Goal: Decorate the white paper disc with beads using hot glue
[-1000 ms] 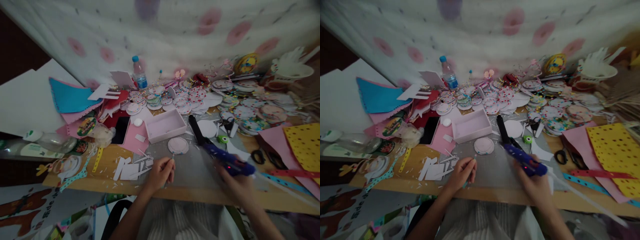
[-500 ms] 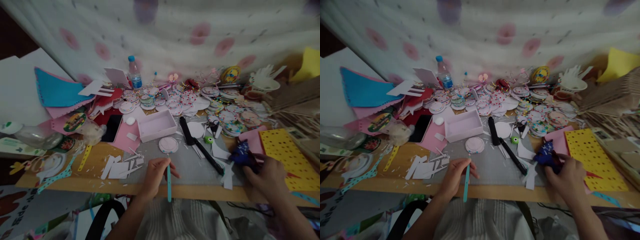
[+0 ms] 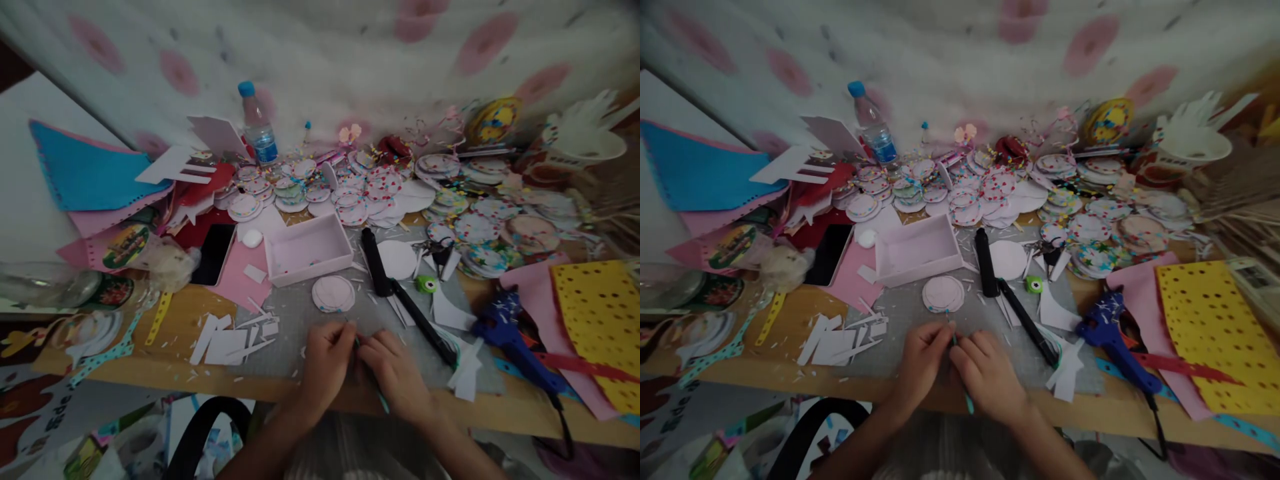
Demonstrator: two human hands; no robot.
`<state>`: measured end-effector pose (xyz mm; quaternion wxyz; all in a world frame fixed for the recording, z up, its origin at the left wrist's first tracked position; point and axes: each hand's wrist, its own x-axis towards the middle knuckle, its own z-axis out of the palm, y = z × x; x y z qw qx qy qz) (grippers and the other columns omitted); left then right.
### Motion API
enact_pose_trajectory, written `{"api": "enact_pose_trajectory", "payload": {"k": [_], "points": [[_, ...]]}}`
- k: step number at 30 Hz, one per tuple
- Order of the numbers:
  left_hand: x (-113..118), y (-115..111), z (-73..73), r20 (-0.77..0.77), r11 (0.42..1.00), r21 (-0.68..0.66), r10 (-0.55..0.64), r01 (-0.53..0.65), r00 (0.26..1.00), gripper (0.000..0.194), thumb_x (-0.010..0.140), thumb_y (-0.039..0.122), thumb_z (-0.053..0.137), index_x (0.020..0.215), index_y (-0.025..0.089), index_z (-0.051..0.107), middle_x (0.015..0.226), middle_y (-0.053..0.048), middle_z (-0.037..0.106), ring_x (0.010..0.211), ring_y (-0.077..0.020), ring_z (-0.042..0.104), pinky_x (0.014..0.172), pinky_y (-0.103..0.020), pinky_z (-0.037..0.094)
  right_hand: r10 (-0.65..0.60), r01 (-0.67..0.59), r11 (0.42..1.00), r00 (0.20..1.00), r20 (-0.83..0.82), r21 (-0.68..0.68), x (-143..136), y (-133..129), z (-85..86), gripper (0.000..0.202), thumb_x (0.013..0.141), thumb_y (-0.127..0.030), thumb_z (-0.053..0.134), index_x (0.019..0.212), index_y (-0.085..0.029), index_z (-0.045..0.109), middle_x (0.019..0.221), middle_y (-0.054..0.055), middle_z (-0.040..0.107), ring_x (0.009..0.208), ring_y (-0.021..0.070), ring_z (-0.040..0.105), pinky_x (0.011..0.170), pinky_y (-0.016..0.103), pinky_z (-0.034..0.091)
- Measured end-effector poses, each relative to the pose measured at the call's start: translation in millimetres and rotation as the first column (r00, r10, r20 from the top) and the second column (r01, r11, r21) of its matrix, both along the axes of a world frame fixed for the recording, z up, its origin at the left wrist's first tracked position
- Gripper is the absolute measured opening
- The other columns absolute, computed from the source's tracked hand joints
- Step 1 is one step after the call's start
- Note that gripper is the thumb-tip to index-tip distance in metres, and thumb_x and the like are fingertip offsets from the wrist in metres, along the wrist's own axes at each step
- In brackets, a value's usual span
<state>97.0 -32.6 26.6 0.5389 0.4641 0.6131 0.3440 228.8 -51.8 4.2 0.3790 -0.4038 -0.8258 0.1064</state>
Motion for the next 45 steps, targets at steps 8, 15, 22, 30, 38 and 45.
{"api": "enact_pose_trajectory", "payload": {"k": [8,15,22,30,38,45], "points": [[-31.8,-9.4,1.3,-0.254,0.957,0.177,-0.184,0.232,0.95,0.034,0.098,0.032,0.038,0.092,0.018,0.068,0.079,-0.005,0.07,0.073,-0.017,0.062,0.068,-0.027,0.047,-0.253,0.2,0.952,0.939,-0.234,-0.23,-2.1,8.5,-11.5,0.018,0.087,-0.007,0.043,0.089,-0.024,0.039,0.072,-0.003,0.049,0.062,0.0132,0.051,0.054,0.024,0.042],[-72.2,-3.8,-13.4,-0.773,0.572,0.415,-0.189,0.708,0.606,0.037,0.085,0.018,0.051,0.121,0.015,0.06,0.132,-0.016,0.058,0.118,-0.03,0.054,0.098,-0.047,0.042,-0.325,0.242,0.91,0.921,-0.216,-0.337,-4.2,13.4,-9.8,0.014,0.088,-0.013,0.045,0.087,-0.025,0.039,0.07,-0.003,0.048,0.058,0.0125,0.05,0.052,0.024,0.042],[-72.7,3.3,-17.6,-0.83,0.53,0.265,-0.301,0.806,0.47,0.054,0.084,0.032,0.056,0.137,0.021,0.05,0.154,-0.018,0.031,0.139,-0.0342,0.033,0.109,-0.053,0.032,-0.329,0.224,0.891,0.918,-0.221,-0.394,-4.5,13.9,-10.5,0.015,0.087,-0.012,0.046,0.087,-0.025,0.039,0.071,-0.004,0.048,0.059,0.012,0.05,0.053,0.023,0.042],[-72.6,5.9,-16.1,-0.821,0.541,0.217,-0.349,0.812,0.452,0.057,0.084,0.04,0.057,0.139,0.026,0.048,0.157,-0.016,0.024,0.141,-0.0342,0.029,0.111,-0.054,0.026,-0.31,0.207,0.891,0.928,-0.208,-0.403,-3.6,14.7,-13.8,0.017,0.086,-0.01,0.046,0.089,-0.025,0.04,0.074,-0.003,0.049,0.062,0.0126,0.052,0.055,0.023,0.044],[-72.2,6.5,-16.5,-0.814,0.548,0.227,-0.348,0.805,0.466,0.055,0.083,0.041,0.058,0.136,0.026,0.052,0.156,-0.017,0.027,0.141,-0.0346,0.03,0.111,-0.055,0.025,-0.303,0.208,0.899,0.931,-0.206,-0.385,-3.1,11.3,-18.0,0.016,0.085,-0.011,0.048,0.09,-0.024,0.041,0.076,-0.002,0.049,0.065,0.0132,0.052,0.057,0.023,0.044],[-72.7,5.8,-16.3,-0.811,0.55,0.225,-0.352,0.805,0.467,0.055,0.083,0.042,0.058,0.136,0.026,0.052,0.156,-0.017,0.027,0.142,-0.0335,0.028,0.112,-0.055,0.023,-0.353,0.255,0.896,0.906,-0.234,-0.365,-4.9,11.6,-12.4,0.017,0.086,-0.011,0.047,0.087,-0.025,0.039,0.072,-0.004,0.046,0.058,0.0111,0.05,0.053,0.022,0.041]]}}
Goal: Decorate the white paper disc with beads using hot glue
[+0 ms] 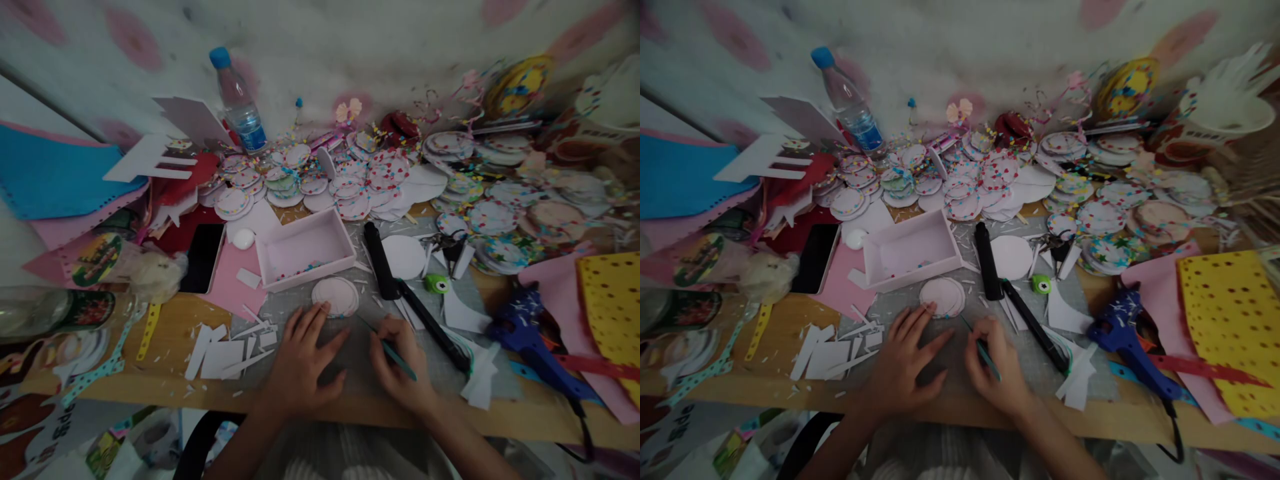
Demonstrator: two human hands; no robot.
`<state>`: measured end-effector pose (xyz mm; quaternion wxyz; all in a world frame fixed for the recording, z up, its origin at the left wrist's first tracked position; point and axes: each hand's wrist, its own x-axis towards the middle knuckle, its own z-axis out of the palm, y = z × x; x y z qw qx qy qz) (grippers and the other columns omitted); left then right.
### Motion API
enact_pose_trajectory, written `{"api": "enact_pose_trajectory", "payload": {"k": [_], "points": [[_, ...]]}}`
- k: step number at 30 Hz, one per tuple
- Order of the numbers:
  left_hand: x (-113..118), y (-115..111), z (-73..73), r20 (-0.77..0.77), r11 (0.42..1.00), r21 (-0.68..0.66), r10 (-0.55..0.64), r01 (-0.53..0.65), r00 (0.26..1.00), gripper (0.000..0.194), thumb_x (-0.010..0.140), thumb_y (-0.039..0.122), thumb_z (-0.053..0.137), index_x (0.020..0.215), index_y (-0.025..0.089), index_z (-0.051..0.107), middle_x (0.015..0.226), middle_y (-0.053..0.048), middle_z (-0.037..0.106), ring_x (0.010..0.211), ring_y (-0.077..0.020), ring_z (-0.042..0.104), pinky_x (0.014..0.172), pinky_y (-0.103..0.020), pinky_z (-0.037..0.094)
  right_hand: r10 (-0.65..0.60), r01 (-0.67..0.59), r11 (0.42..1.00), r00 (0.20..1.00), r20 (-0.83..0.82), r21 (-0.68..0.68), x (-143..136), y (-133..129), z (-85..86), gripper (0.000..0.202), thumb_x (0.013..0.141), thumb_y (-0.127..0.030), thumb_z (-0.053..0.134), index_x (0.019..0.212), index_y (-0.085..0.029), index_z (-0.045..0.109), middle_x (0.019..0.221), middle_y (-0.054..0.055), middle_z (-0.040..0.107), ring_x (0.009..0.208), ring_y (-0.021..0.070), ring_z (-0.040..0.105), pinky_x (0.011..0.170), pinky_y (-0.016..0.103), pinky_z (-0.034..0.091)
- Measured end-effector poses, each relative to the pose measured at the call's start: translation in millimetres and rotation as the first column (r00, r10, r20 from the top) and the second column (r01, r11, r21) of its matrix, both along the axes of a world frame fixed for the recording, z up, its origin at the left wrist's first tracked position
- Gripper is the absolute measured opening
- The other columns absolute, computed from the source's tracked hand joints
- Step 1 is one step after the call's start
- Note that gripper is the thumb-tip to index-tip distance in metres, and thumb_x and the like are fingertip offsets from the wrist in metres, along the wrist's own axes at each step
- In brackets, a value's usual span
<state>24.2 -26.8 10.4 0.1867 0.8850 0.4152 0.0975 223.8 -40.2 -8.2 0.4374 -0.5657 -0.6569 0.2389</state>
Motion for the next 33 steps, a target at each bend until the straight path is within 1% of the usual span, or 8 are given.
{"api": "enact_pose_trajectory", "payload": {"k": [6,18,24,26,28,30,31,33], "points": [[0.0,-0.1,-0.4,0.011,1.0,-0.001,0.004,-0.004,1.0,0.054,0.083,0.042,0.058,0.134,0.025,0.053,0.155,-0.018,0.029,0.142,-0.0336,0.029,0.111,-0.056,0.024,0.053,-0.053,0.998,0.998,0.027,-0.015,0.7,-0.1,-6.2,0.017,0.085,-0.009,0.048,0.09,-0.024,0.041,0.076,-0.002,0.049,0.064,0.0134,0.052,0.057,0.023,0.043],[-0.4,-0.2,-0.7,0.034,1.0,-0.005,0.008,-0.008,0.999,0.054,0.081,0.041,0.06,0.132,0.025,0.055,0.155,-0.018,0.029,0.141,-0.0348,0.029,0.111,-0.056,0.024,0.114,-0.115,0.993,0.992,0.061,0.004,1.8,-0.1,-6.6,0.017,0.086,-0.009,0.047,0.091,-0.024,0.041,0.077,-0.002,0.05,0.066,0.0133,0.052,0.06,0.024,0.043],[-0.9,-0.4,2.8,0.082,1.0,0.013,0.012,-0.013,0.997,0.054,0.078,0.033,0.061,0.131,0.021,0.055,0.154,-0.017,0.031,0.141,-0.0339,0.03,0.112,-0.056,0.024,0.071,-0.073,0.996,0.997,0.037,0.05,0.5,-3.5,-5.7,0.016,0.087,-0.01,0.048,0.091,-0.023,0.042,0.077,-0.001,0.049,0.069,0.0141,0.052,0.06,0.025,0.045],[-2.1,-0.9,6.0,0.111,0.999,0.047,0.022,-0.027,0.994,0.052,0.079,0.028,0.06,0.13,0.019,0.054,0.151,-0.017,0.036,0.138,-0.0326,0.034,0.111,-0.054,0.027,0.038,-0.039,0.996,0.999,0.015,0.078,0.2,-5.1,-6.7,0.015,0.087,-0.011,0.05,0.092,-0.023,0.042,0.077,-0.001,0.049,0.069,0.0147,0.052,0.06,0.025,0.045],[-5.2,-1.4,10.2,0.143,0.994,0.085,0.058,-0.07,0.988,0.041,0.083,0.024,0.056,0.123,0.018,0.057,0.139,-0.015,0.051,0.128,-0.0289,0.047,0.105,-0.048,0.036,0.02,-0.021,0.993,1.0,0.013,0.117,0.5,-5.5,-7.9,0.016,0.087,-0.01,0.051,0.094,-0.022,0.044,0.078,0.0,0.05,0.069,0.0152,0.052,0.06,0.027,0.045],[-12.1,-1.7,15.4,0.172,0.98,0.141,0.114,-0.139,0.979,0.017,0.088,0.02,0.052,0.1,0.017,0.064,0.103,-0.01,0.069,0.096,-0.0208,0.063,0.086,-0.036,0.047,0.025,-0.032,0.987,0.999,0.048,0.159,1.3,-5.2,-8.7,0.018,0.086,-0.01,0.052,0.097,-0.022,0.046,0.081,0.001,0.052,0.072,0.0163,0.053,0.064,0.028,0.046],[-17.5,-1.3,18.4,0.188,0.965,0.191,0.144,-0.18,0.972,0.014,0.09,0.019,0.051,0.084,0.018,0.063,0.08,-0.005,0.068,0.076,-0.0167,0.063,0.073,-0.031,0.047,0.034,-0.047,0.984,0.996,0.081,0.171,1.7,-5.2,-8.8,0.018,0.086,-0.01,0.052,0.099,-0.022,0.047,0.083,0.002,0.053,0.075,0.0172,0.054,0.065,0.03,0.047],[-32.6,1.9,25.1,0.227,0.907,0.316,0.213,-0.279,0.95,0.034,0.092,0.017,0.05,0.058,0.02,0.048,0.049,0.003,0.05,0.049,-0.0121,0.049,0.054,-0.028,0.036,0.046,-0.073,0.984,0.986,0.162,0.164,2.4,-6.1,-8.5,0.018,0.087,-0.012,0.051,0.102,-0.021,0.048,0.088,0.005,0.054,0.081,0.0194,0.055,0.069,0.032,0.048]]}}
